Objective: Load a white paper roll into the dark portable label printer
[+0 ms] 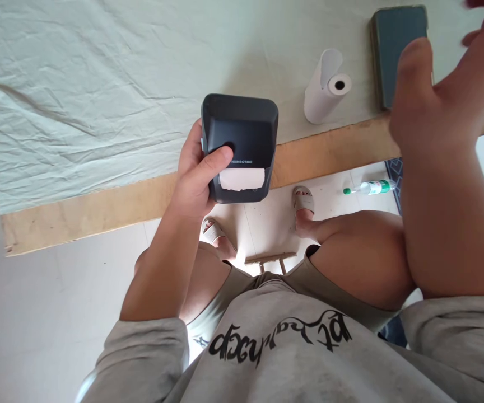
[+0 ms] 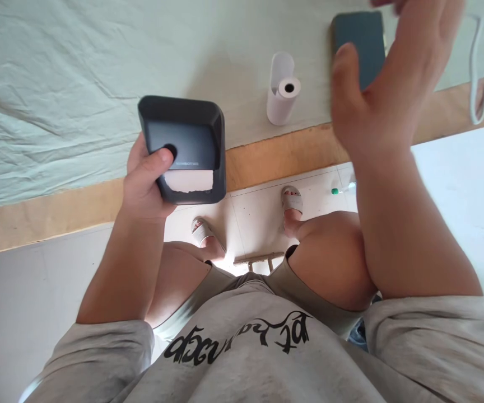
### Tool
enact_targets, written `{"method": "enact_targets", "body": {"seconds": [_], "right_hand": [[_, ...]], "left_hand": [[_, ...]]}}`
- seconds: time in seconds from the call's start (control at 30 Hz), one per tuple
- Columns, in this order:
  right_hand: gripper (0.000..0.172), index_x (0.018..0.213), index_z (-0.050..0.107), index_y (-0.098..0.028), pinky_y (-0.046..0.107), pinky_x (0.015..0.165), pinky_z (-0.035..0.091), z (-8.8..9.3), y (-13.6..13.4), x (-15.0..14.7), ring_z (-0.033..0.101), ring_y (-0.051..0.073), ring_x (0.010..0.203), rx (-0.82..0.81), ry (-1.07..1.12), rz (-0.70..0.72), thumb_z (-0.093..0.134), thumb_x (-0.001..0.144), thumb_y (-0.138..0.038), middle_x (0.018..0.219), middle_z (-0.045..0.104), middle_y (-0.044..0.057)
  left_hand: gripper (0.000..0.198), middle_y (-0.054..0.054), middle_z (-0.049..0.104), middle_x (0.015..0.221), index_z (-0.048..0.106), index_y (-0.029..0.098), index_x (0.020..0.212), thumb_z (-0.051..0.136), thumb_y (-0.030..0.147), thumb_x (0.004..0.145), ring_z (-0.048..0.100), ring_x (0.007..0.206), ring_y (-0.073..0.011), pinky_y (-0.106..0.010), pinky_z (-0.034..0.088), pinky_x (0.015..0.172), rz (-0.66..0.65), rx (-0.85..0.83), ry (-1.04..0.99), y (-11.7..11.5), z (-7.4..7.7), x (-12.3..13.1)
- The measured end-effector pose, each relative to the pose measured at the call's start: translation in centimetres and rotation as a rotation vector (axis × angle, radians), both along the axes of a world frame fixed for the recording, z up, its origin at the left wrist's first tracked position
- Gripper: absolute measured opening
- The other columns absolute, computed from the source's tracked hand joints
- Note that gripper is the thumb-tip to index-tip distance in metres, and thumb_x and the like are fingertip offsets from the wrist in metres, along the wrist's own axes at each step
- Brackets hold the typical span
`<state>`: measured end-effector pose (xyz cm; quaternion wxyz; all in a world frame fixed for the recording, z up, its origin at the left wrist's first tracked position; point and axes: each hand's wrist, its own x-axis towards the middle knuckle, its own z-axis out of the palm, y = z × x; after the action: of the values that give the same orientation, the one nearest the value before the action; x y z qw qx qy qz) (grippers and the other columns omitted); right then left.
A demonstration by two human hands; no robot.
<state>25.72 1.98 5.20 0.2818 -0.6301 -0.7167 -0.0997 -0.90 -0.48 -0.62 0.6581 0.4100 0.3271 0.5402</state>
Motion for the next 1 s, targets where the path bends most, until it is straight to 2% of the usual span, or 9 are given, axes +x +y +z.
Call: {"method": "enact_targets", "body": {"seconds": [0.1, 0.27, 0.37, 0.47, 0.63, 0.73, 0.83, 0.9, 1.0], "right_hand": [[0.032, 0.106, 0.048, -0.017, 0.026, 0.065, 0.043, -0.1, -2.3, -3.8, 0.054, 0.011, 0.081, -0.036, 0.15, 0.346, 0.047, 0.076, -0.026, 0.104, 0.051, 0.008], [0.044, 0.118, 0.037, -0.017, 0.023, 0.069, 0.049, -1.7, -3.9, -9.2, 0.046, 0.014, 0.11, -0.303, 0.242, 0.576, 0.047, 0.077, -0.03, 0.128, 0.032, 0.012], [0.049, 0.123, 0.031, -0.02, 0.026, 0.074, 0.05, -2.4, -3.3, -9.7, 0.04, 0.017, 0.117, -0.336, 0.281, 0.574, 0.046, 0.078, -0.034, 0.134, 0.027, 0.01], [0.052, 0.125, 0.027, -0.022, 0.027, 0.074, 0.05, -2.4, -2.7, -9.4, 0.048, 0.014, 0.102, -0.392, 0.311, 0.543, 0.045, 0.079, -0.036, 0.136, 0.027, 0.008], [0.055, 0.125, 0.03, -0.019, 0.022, 0.068, 0.048, -2.0, -2.4, -9.4, 0.039, 0.015, 0.116, -0.387, 0.312, 0.556, 0.05, 0.075, -0.035, 0.134, 0.03, 0.009], [0.055, 0.122, 0.037, -0.018, 0.021, 0.064, 0.047, -1.4, -2.4, -9.4, 0.041, 0.015, 0.114, -0.381, 0.286, 0.498, 0.053, 0.073, -0.039, 0.129, 0.034, 0.01], [0.048, 0.11, 0.047, -0.019, 0.023, 0.064, 0.045, -0.6, -2.5, -9.2, 0.05, 0.014, 0.095, -0.291, 0.241, 0.405, 0.055, 0.072, -0.047, 0.1, 0.052, 0.008], [0.037, 0.105, 0.049, -0.02, 0.023, 0.06, 0.041, -0.1, -2.8, -9.2, 0.049, 0.009, 0.068, -0.251, 0.272, 0.367, 0.052, 0.076, -0.044, 0.075, 0.053, 0.002], [0.023, 0.103, 0.048, -0.02, 0.021, 0.052, 0.035, 0.4, -3.3, -9.4, 0.04, 0.0, 0.049, -0.229, 0.424, 0.409, 0.044, 0.083, -0.029, 0.087, 0.055, -0.001]], "left_hand": [[0.031, -0.003, 0.055, 0.079, 0.056, 0.019, 0.098, 0.061, 0.038, 0.074, 0.061, 0.079, -0.0191, -0.029, 0.048, 0.063, -0.003, 0.024, -0.023, 0.1, 0.2, 0.2], [0.032, -0.008, 0.059, 0.1, 0.054, 0.02, 0.093, 0.035, 0.044, 0.085, 0.055, 0.106, -0.026, -0.041, 0.048, 0.085, -0.07, -0.109, -0.143, 0.4, 0.8, 0.4], [0.033, -0.008, 0.059, 0.106, 0.052, 0.023, 0.1, 0.035, 0.046, 0.084, 0.056, 0.103, -0.0259, -0.042, 0.048, 0.082, -0.074, -0.199, -0.103, 0.4, 0.6, 0.3], [0.031, -0.007, 0.06, 0.094, 0.054, 0.023, 0.099, 0.037, 0.044, 0.085, 0.058, 0.088, -0.0216, -0.035, 0.049, 0.073, -0.011, -0.165, -0.071, 0.4, 0.2, 0.1], [0.021, -0.004, 0.055, 0.077, 0.057, 0.02, 0.081, 0.04, 0.032, 0.085, 0.054, 0.07, -0.0154, -0.028, 0.044, 0.061, 0.05, -0.116, -0.06, 0.6, 0.3, 0.3], [0.023, -0.004, 0.056, 0.078, 0.055, 0.022, 0.088, 0.037, 0.035, 0.086, 0.053, 0.072, -0.0163, -0.028, 0.044, 0.06, 0.009, -0.179, -0.053, 0.7, 0.8, 0.3], [0.03, -0.006, 0.058, 0.086, 0.053, 0.022, 0.094, 0.037, 0.045, 0.084, 0.056, 0.081, -0.0213, -0.032, 0.045, 0.064, -0.049, -0.191, -0.062, 0.6, 0.9, 0.4], [0.031, -0.006, 0.058, 0.089, 0.054, 0.022, 0.094, 0.043, 0.048, 0.081, 0.058, 0.087, -0.0243, -0.035, 0.046, 0.07, -0.035, -0.151, -0.04, 0.6, 0.7, 0.6], [0.029, -0.006, 0.058, 0.094, 0.053, 0.021, 0.093, 0.05, 0.045, 0.078, 0.057, 0.096, -0.0266, -0.037, 0.045, 0.077, -0.002, -0.096, -0.019, 0.5, 0.3, 0.7]]}}
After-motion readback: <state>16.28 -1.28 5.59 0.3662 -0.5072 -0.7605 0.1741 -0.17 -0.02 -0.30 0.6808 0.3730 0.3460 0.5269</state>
